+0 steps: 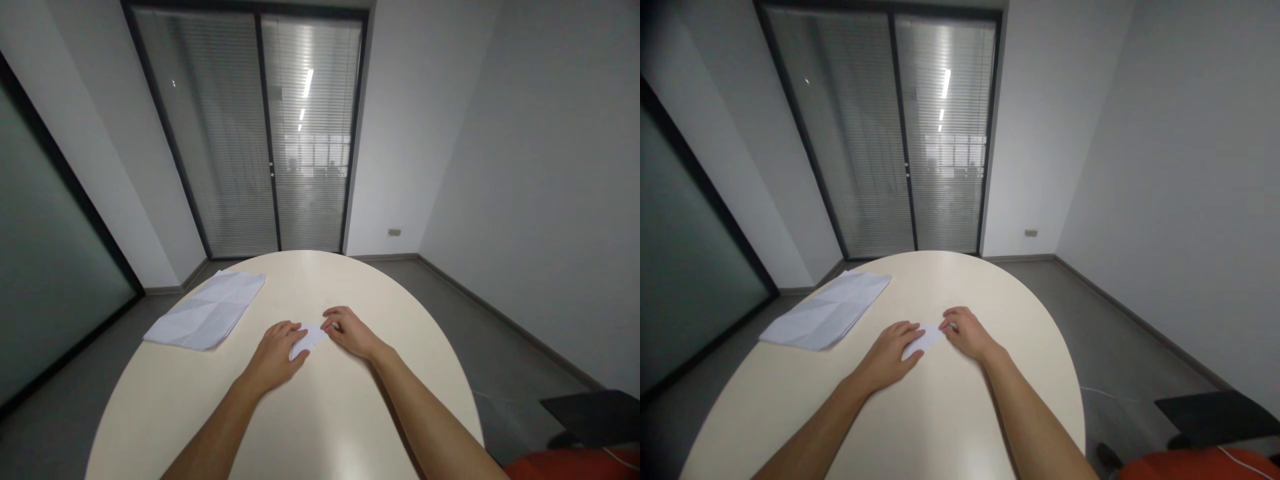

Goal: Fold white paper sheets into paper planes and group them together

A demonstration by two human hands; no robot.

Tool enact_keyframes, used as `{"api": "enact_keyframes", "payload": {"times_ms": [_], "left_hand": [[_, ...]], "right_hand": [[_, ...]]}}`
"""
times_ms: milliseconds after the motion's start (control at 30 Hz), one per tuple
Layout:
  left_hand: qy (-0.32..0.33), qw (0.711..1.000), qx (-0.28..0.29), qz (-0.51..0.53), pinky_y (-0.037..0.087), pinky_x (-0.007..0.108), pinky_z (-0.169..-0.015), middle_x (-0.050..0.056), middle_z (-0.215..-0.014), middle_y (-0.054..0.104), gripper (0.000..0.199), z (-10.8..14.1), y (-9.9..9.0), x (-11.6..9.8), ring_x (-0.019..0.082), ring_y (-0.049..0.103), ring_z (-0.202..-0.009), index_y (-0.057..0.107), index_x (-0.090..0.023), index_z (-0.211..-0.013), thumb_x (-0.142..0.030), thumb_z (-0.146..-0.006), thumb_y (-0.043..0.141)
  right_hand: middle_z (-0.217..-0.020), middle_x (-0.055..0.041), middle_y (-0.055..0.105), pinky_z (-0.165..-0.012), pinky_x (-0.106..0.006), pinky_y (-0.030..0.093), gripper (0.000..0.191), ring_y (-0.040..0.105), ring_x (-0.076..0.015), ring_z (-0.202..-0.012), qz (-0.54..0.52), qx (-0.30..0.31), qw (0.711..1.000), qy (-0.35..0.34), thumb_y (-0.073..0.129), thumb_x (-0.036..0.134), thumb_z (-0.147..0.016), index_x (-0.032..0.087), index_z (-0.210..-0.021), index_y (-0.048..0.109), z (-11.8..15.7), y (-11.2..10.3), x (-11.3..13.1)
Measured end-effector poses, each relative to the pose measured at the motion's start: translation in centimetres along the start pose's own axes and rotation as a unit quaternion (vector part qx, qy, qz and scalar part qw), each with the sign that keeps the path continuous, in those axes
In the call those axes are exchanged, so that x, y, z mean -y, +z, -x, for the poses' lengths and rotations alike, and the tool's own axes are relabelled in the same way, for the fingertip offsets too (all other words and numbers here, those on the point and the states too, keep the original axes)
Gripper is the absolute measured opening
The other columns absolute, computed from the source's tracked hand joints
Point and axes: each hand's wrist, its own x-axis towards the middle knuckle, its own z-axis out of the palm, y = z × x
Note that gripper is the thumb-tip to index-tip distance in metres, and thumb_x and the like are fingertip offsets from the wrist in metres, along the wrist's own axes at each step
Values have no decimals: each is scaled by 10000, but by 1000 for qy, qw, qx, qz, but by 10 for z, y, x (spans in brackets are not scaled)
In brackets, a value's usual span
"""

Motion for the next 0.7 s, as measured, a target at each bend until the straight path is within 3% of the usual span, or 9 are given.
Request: {"api": "enact_keyframes", "payload": {"times_ms": [267, 533, 700], "left_hand": [[-2, 1000, 6, 6, 422, 491, -1116, 77, -1339, 655, 405, -3, -1, -4, 278, 563, -1252, 663, -254, -1293, -347, -899, 649], [-3, 1000, 9, 7, 422, 496, -1114, 79, -1344, 651, 412, 0, 1, 2, 281, 561, -1250, 661, -253, -1297, -342, -895, 651], [-4, 1000, 13, 3, 423, 486, -1115, 85, -1347, 648, 413, -1, -1, 0, 278, 560, -1253, 658, -245, -1303, -335, -900, 645]], "right_hand": [[-1214, -118, 686, -1052, -431, 445, 144, 602, -266, -1175, -9, 18, 1000, -17, 750, 228, -815, 212, -957, 761, -1, 1, 18], [-1243, -110, 673, -1037, -410, 458, 103, 582, -266, -1224, -23, 16, 1000, -8, 683, 165, -835, 220, -876, 761, 1, -2, 3], [-1200, -100, 697, -1023, -405, 455, 39, 618, -259, -1160, -17, 6, 1000, 4, 729, 187, -792, 220, -809, 741, 1, -1, 10]]}}
